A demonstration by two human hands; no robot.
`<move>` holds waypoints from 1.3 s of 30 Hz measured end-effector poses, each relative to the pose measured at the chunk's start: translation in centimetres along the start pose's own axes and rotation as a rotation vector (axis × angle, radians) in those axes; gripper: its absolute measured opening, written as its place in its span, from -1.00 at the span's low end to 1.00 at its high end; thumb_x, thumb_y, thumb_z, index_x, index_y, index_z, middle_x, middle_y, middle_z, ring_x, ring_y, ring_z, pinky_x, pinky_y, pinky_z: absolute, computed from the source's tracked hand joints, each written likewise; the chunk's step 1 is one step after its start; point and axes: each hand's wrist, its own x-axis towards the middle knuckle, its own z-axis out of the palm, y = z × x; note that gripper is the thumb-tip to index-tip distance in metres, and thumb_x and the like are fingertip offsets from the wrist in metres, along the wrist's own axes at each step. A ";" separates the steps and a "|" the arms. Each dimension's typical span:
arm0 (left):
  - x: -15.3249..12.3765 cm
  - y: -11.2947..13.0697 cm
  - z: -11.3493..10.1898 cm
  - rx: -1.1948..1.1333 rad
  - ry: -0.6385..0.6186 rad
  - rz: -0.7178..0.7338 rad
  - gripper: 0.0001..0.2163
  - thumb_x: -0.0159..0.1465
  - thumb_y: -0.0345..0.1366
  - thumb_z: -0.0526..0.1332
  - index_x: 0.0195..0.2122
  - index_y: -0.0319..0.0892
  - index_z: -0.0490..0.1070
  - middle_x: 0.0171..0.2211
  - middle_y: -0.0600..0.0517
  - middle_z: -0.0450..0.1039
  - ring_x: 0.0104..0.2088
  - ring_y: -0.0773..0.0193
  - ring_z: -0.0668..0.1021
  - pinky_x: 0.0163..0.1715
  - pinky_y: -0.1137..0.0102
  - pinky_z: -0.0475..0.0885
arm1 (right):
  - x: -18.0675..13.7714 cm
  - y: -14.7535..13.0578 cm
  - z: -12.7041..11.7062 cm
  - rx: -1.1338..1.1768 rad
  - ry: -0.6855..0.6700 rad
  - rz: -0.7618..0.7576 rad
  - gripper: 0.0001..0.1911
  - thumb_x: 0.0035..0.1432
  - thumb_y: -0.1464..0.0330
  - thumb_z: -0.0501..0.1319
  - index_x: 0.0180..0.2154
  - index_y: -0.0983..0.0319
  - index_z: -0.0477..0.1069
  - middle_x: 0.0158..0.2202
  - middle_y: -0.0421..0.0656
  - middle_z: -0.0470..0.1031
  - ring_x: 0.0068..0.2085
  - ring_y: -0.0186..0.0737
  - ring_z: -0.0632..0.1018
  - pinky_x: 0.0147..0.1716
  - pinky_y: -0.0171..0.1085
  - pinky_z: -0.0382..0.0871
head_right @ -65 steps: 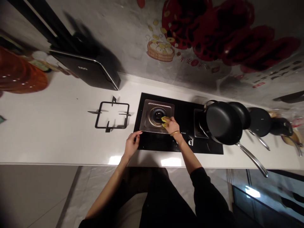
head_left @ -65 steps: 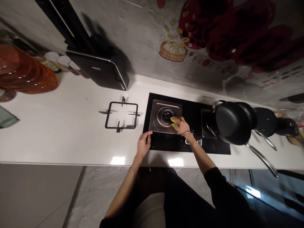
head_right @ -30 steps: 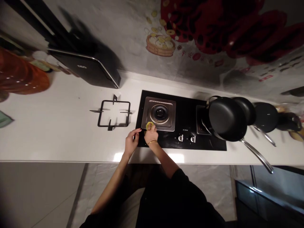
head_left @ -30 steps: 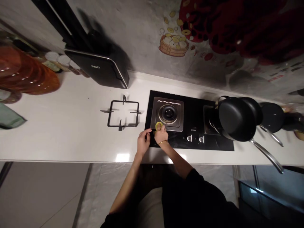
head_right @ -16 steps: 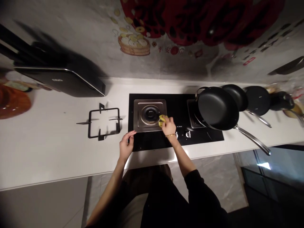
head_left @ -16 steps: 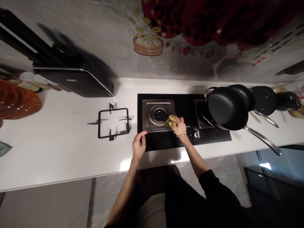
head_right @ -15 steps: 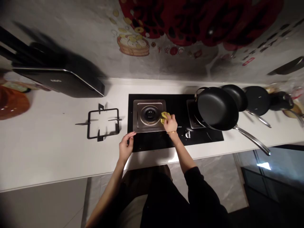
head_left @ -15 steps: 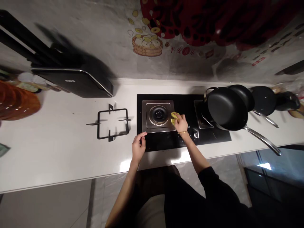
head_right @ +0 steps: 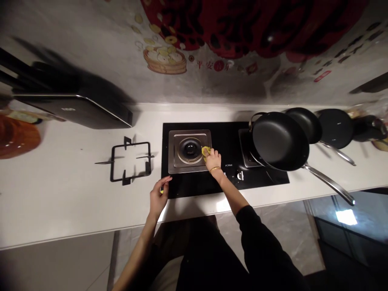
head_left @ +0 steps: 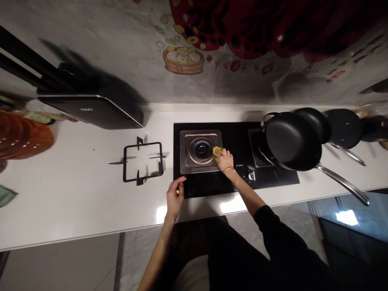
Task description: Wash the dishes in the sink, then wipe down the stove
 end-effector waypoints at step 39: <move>-1.9 0.5 4.0 0.039 0.027 0.030 -0.75 0.40 -0.27 0.06 -0.01 -0.13 0.46 -0.07 -0.07 0.58 -0.06 0.13 0.56 -0.01 0.16 0.45 | 2.7 3.3 -2.3 -0.246 -0.062 -0.337 -0.36 0.33 0.51 -0.17 0.37 0.02 0.05 0.21 0.06 0.23 0.12 0.05 0.22 0.06 0.04 0.07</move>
